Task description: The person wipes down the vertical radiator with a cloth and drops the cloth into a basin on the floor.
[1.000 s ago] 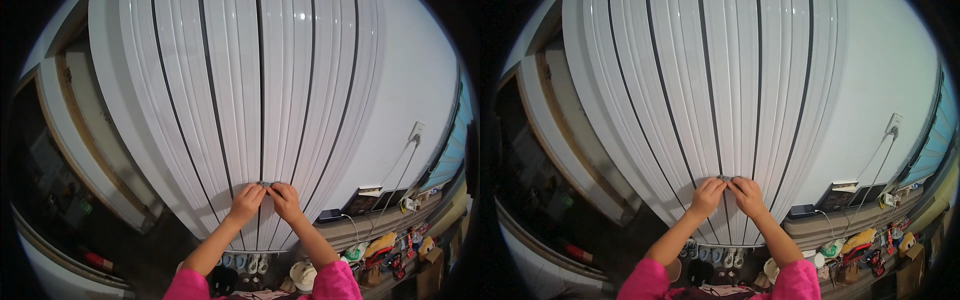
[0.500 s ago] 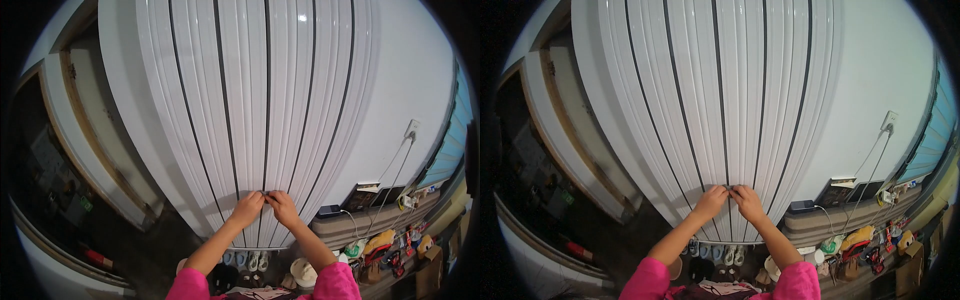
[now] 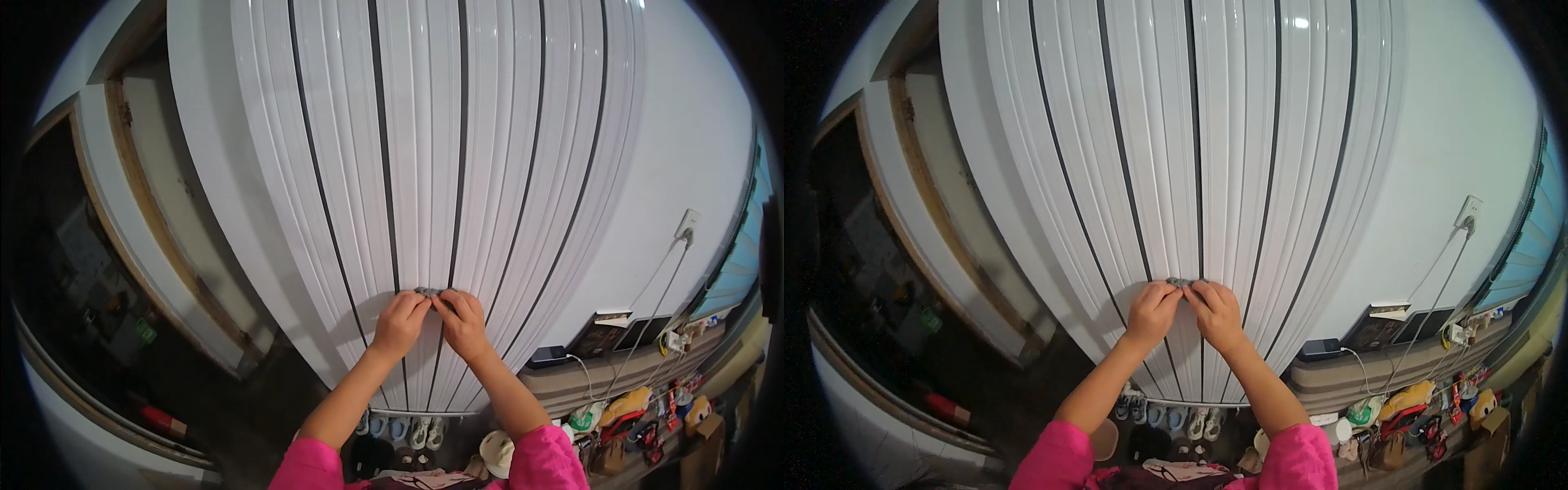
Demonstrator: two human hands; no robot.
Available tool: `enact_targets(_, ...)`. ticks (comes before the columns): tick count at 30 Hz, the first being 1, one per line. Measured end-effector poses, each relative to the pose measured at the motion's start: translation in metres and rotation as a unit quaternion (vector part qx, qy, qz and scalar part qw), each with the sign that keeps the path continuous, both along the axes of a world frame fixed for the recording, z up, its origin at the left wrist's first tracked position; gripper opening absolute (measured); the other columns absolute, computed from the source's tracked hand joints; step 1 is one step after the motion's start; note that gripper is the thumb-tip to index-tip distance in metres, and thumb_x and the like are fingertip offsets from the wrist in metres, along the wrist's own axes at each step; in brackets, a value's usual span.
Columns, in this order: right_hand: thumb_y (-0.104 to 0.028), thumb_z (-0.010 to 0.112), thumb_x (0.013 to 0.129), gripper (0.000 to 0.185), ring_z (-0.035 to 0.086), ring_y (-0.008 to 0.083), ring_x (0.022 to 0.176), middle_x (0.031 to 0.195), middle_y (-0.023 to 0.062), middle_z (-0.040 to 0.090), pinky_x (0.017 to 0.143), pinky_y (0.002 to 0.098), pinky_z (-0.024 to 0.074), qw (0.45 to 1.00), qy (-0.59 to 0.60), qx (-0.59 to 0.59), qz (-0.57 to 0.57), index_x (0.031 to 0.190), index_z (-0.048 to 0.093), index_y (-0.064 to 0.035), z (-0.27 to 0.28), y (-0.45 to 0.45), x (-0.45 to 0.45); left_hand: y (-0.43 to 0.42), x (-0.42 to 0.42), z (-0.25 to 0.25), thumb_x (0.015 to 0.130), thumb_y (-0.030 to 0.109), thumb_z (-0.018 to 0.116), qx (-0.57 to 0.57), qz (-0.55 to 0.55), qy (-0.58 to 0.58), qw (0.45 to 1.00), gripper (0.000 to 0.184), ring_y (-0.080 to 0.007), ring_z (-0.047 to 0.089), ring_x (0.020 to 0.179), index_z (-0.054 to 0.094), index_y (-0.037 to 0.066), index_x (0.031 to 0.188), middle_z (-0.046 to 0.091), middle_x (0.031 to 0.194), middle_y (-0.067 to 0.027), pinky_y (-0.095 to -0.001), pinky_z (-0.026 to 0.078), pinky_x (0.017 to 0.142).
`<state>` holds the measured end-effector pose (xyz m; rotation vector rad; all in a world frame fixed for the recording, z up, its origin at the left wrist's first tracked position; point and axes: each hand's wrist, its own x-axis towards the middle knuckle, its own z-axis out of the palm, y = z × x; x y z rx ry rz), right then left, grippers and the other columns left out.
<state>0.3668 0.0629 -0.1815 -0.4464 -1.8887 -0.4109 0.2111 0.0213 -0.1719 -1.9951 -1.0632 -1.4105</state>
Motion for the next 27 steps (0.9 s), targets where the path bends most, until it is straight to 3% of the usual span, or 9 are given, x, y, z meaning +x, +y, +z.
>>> enact_targets(9, 0.001, 0.062, 0.072, 0.036, 0.061, 0.0257, 0.094, 0.107, 0.0077, 0.061, 0.078, 0.0376, 0.0486, 0.999, -0.024, -0.036, 0.008, 0.108, 0.068, -0.0031, -0.033, -0.005, 0.000, -0.003, -0.005, -0.034, 0.075, -0.002, 0.068, -0.025, -0.006, 0.018, 1.000, 0.013, -0.0261, 0.065, 0.086, 0.068, -0.001, 0.087, 0.062, 0.089, -0.0074, -0.0351, 0.055, 0.073)
enact_targets(17, 0.000, 0.060, 0.075, 0.035, 0.061, 0.0288, 0.098, 0.108, 0.0099, 0.062, 0.082, 0.0397, 0.0498, 0.988, -0.099, -0.121, 0.013, 0.109, 0.068, -0.0013, -0.056, -0.019, 0.003, -0.019, -0.014, -0.061, 0.078, 0.001, 0.064, -0.141, 0.004, 0.059, 0.988, 0.012, -0.0269, 0.063, 0.089, 0.067, 0.001, 0.090, 0.062, 0.092, -0.0074, -0.0352, 0.054, 0.073)
enact_targets(20, -0.001, 0.061, 0.075, 0.035, 0.060, 0.0292, 0.098, 0.108, 0.0102, 0.062, 0.082, 0.0398, 0.0499, 0.984, -0.117, -0.137, 0.006, 0.110, 0.068, -0.0013, -0.044, -0.027, -0.001, -0.026, -0.022, -0.049, 0.078, 0.000, 0.064, -0.132, 0.005, 0.055, 0.990, 0.015, -0.0279, 0.063, 0.091, 0.067, 0.000, 0.092, 0.062, 0.096, -0.0087, -0.0359, 0.054, 0.074)
enact_targets(27, 0.004, 0.062, 0.072, 0.040, 0.059, 0.0287, 0.094, 0.105, 0.0095, 0.061, 0.079, 0.0380, 0.0502, 1.000, -0.004, -0.005, -0.005, 0.110, 0.069, -0.0035, 0.052, -0.022, -0.026, -0.021, -0.031, 0.042, 0.077, -0.004, 0.065, 0.001, 0.023, 0.009, 1.000, 0.018, -0.0303, 0.063, 0.089, 0.067, -0.002, 0.095, 0.063, 0.098, -0.0110, -0.0375, 0.054, 0.075)
